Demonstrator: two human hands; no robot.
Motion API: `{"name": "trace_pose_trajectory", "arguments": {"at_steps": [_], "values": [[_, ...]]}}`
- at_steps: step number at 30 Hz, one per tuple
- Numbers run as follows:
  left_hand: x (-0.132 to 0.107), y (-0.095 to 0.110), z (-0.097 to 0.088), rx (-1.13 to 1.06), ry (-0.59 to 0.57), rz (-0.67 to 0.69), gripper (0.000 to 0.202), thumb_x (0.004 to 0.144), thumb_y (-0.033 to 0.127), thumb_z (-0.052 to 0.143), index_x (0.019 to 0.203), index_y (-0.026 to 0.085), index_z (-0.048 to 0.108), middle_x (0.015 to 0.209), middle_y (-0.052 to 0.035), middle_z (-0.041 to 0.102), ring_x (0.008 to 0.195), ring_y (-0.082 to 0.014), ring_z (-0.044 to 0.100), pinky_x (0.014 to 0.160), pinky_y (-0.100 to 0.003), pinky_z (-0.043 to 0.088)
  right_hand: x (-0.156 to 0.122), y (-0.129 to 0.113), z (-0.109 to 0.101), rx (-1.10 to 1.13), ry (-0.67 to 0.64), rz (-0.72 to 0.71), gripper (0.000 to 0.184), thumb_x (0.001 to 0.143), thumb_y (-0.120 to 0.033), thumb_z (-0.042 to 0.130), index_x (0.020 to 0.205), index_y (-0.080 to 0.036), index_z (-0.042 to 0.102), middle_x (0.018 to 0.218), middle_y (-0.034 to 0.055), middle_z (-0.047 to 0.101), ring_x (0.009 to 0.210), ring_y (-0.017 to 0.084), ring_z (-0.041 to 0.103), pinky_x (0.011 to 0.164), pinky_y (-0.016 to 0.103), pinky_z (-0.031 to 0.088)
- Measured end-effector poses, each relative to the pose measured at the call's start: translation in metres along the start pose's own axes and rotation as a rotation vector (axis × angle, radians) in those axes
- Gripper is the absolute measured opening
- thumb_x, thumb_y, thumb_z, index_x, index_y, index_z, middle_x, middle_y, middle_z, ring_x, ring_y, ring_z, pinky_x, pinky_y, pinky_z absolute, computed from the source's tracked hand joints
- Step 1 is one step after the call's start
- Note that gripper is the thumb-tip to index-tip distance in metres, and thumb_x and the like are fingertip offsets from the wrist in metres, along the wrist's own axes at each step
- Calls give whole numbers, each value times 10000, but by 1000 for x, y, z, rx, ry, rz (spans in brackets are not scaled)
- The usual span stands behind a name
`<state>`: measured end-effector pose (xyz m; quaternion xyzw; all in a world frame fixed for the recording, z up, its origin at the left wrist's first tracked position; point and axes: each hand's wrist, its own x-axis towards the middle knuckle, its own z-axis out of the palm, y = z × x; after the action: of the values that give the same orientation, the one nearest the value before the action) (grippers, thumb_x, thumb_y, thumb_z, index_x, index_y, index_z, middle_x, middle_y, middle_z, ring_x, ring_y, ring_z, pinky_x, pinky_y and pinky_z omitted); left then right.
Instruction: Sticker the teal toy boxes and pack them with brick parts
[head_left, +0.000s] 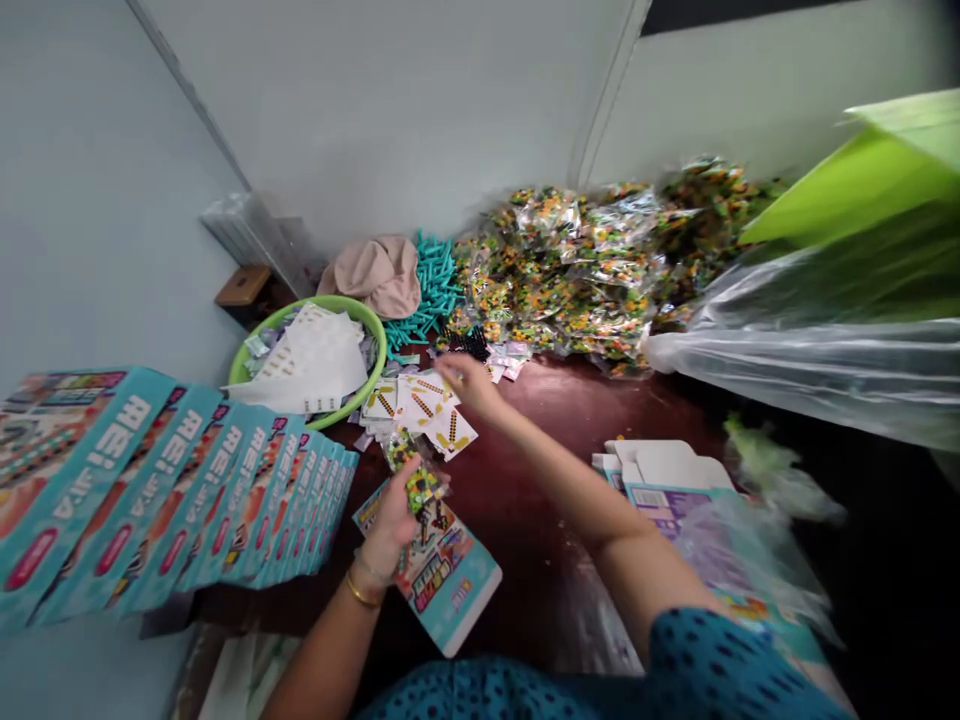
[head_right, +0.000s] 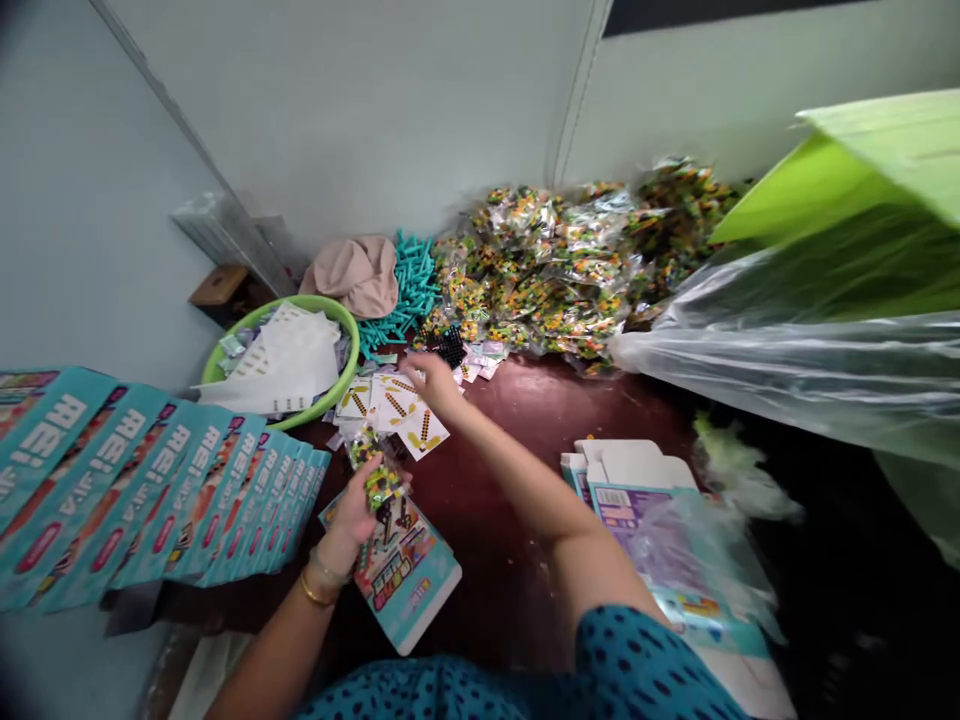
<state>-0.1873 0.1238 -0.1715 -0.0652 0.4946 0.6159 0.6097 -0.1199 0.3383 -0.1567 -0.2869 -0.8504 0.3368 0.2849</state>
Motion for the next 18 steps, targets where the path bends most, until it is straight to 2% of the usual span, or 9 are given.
{"name": "trace_pose_trajectory", "arguments": {"at_steps": [2,4,5,7,9,11,14,16,18], "values": [[-13,-5,-1,-4,7,-123,349,744,427,812,887,118,734,746,-136,771,817,-317,766,802,-414,610,81,21,-9,-286,-42,83,353,1046,-269,414,1182,-199,732,1286,114,695,1212,256,578,1074,390,400],[-24,-11,-2,-38,-15,-213,363,791,440,755,960,118,744,761,-148,774,821,-334,769,788,-444,613,143,35,-12,-356,-57,127,353,1013,-175,425,1212,-140,715,1292,174,683,1218,277,553,1060,403,382],[-27,-13,-4,-55,-32,-242,374,814,442,719,998,118,748,772,-153,776,827,-340,770,792,-455,613,164,39,-12,-362,-56,145,353,991,-135,437,1214,-110,710,1276,204,683,1198,283,559,1039,404,388],[-29,-14,-9,-66,-63,-269,391,846,430,664,1052,109,753,786,-161,778,836,-338,770,813,-457,611,187,42,-13,-355,-46,170,341,948,-78,462,1174,-60,717,1206,250,699,1125,284,596,984,390,416],[-26,-9,-15,-50,-74,-272,387,864,406,651,1064,91,754,802,-162,781,818,-315,770,822,-429,610,187,44,-15,-354,-31,191,330,928,-56,476,1138,-42,731,1161,266,710,1084,286,624,954,378,437],[-21,0,-18,-35,-72,-253,382,872,407,670,1056,82,750,830,-156,788,789,-284,766,820,-397,609,165,44,-17,-355,2,203,349,947,-82,474,1191,-67,723,1218,247,702,1137,292,626,985,379,442],[-13,13,-17,-34,-69,-183,397,852,457,726,1024,98,744,873,-138,793,803,-262,762,840,-380,606,87,33,-7,-143,98,48,346,998,-232,512,1286,-181,698,1308,142,695,1209,264,625,1032,372,462],[-6,16,-14,-57,-70,-77,427,840,520,732,1006,126,741,896,-120,789,857,-259,758,868,-378,600,12,14,6,123,-2,-186,299,991,-336,571,1232,-254,729,1224,76,743,1127,233,673,984,362,509],[-1,12,-10,-61,-56,-5,408,813,513,759,994,148,736,914,-99,783,916,-255,750,902,-378,589,-62,-11,16,238,-255,-392,260,991,-348,581,1183,-295,749,1168,51,767,1056,224,688,948,388,527]]}}
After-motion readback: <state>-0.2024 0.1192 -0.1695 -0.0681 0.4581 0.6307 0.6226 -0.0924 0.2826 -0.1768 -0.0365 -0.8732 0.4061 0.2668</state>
